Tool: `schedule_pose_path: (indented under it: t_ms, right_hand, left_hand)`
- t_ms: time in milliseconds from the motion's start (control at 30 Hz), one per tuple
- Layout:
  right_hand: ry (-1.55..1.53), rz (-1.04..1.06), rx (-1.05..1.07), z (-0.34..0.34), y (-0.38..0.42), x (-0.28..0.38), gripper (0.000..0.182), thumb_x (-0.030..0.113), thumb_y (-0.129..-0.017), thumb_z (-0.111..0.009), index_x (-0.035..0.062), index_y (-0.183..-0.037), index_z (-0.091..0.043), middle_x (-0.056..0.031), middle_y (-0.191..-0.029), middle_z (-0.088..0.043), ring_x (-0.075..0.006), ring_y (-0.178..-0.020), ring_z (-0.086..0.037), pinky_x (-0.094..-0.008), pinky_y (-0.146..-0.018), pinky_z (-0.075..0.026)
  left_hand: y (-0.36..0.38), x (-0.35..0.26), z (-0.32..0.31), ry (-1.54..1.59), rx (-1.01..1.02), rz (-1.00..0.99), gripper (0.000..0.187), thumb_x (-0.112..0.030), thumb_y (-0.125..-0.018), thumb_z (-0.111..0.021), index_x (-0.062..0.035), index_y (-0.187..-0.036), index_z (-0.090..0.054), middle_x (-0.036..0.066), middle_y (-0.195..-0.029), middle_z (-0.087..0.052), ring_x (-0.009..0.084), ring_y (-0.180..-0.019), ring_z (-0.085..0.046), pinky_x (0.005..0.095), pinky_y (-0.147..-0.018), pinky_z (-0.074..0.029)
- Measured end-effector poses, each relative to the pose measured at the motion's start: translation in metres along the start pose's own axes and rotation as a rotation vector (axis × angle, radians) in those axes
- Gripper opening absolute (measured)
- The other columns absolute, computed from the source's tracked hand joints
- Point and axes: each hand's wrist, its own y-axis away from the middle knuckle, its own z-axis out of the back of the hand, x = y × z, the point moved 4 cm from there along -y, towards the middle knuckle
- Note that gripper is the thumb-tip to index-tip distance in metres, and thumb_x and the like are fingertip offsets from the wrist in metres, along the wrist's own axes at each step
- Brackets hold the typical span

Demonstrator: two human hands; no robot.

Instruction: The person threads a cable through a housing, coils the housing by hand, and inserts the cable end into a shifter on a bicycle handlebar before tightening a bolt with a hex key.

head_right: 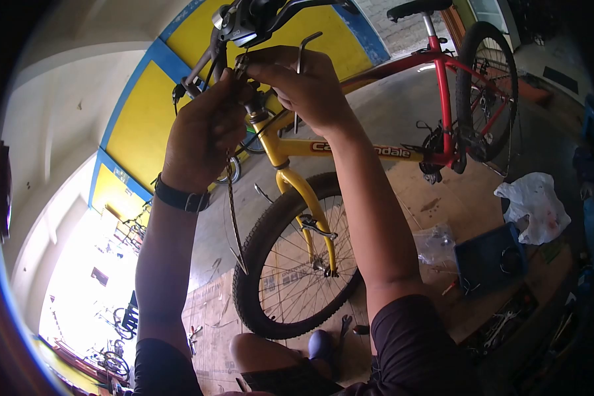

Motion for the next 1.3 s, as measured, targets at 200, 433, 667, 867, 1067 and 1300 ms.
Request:
schedule_pose_path:
  t_ms: [200,433,667,867,1067,1300]
  right_hand:
    - [0.035,0.022,-0.005,-0.005,0.001,0.004,0.021,0.020,-0.093,-0.071,0.0074,-0.109,-0.073,0.0113,-0.058,-0.048,0.0029,-0.046,-0.033,-0.0195,-0.043,-0.021]
    - [0.092,0.003,0.001,-0.003,0.003,0.005,0.023,0.022,-0.092,-0.071,0.0071,-0.110,-0.074,0.0082,-0.068,-0.059,0.0017,-0.053,-0.042,-0.0190,-0.048,-0.029]
    - [0.276,0.113,-0.013,-0.005,0.001,0.009,0.025,0.021,-0.091,-0.073,0.0039,-0.109,-0.074,-0.0021,-0.088,-0.073,-0.0075,-0.080,-0.066,-0.0231,-0.072,-0.050]
    - [0.450,0.127,0.028,-0.006,0.000,0.010,0.026,0.022,-0.093,-0.069,0.0014,-0.108,-0.073,-0.0069,-0.090,-0.074,-0.0114,-0.085,-0.069,-0.0269,-0.077,-0.052]
    - [0.567,0.122,0.076,-0.011,0.000,0.004,0.025,0.025,-0.094,-0.066,0.0026,-0.104,-0.072,-0.0094,-0.091,-0.074,-0.0176,-0.087,-0.071,-0.0301,-0.078,-0.053]
    - [0.546,0.268,-0.071,0.007,-0.009,-0.004,0.025,0.025,-0.093,-0.064,0.0019,-0.100,-0.072,-0.0090,-0.090,-0.074,-0.0187,-0.087,-0.071,-0.0313,-0.080,-0.052]
  left_hand:
    - [0.000,0.000,0.001,-0.011,-0.015,-0.014,0.027,-0.027,-0.100,-0.059,-0.0008,-0.097,-0.064,-0.005,-0.067,-0.048,0.0030,-0.053,-0.033,0.0203,-0.048,-0.028]
    - [-0.001,-0.001,0.002,0.016,-0.037,0.014,0.029,-0.027,-0.100,-0.059,-0.0001,-0.094,-0.064,-0.005,-0.066,-0.047,0.0028,-0.052,-0.034,0.0203,-0.047,-0.028]
    - [0.000,0.001,0.004,0.085,0.069,0.028,0.022,-0.019,-0.099,-0.058,0.0023,-0.095,-0.063,-0.004,-0.067,-0.050,0.0043,-0.053,-0.035,0.0200,-0.048,-0.029]
    - [0.013,-0.002,-0.004,-0.227,-0.151,-0.184,0.019,-0.014,-0.096,-0.058,0.0034,-0.103,-0.062,0.004,-0.079,-0.061,0.0063,-0.055,-0.046,0.0199,-0.047,-0.032]
    - [0.021,-0.010,-0.004,-0.314,-0.158,-0.130,0.022,-0.016,-0.095,-0.062,0.0022,-0.107,-0.062,0.004,-0.081,-0.063,0.0058,-0.050,-0.046,0.0206,-0.043,-0.031]
    - [0.010,-0.026,-0.008,-0.790,-0.228,-0.457,0.026,-0.015,-0.094,-0.065,0.0008,-0.115,-0.066,0.005,-0.091,-0.071,0.0080,-0.069,-0.062,0.0221,-0.063,-0.047]
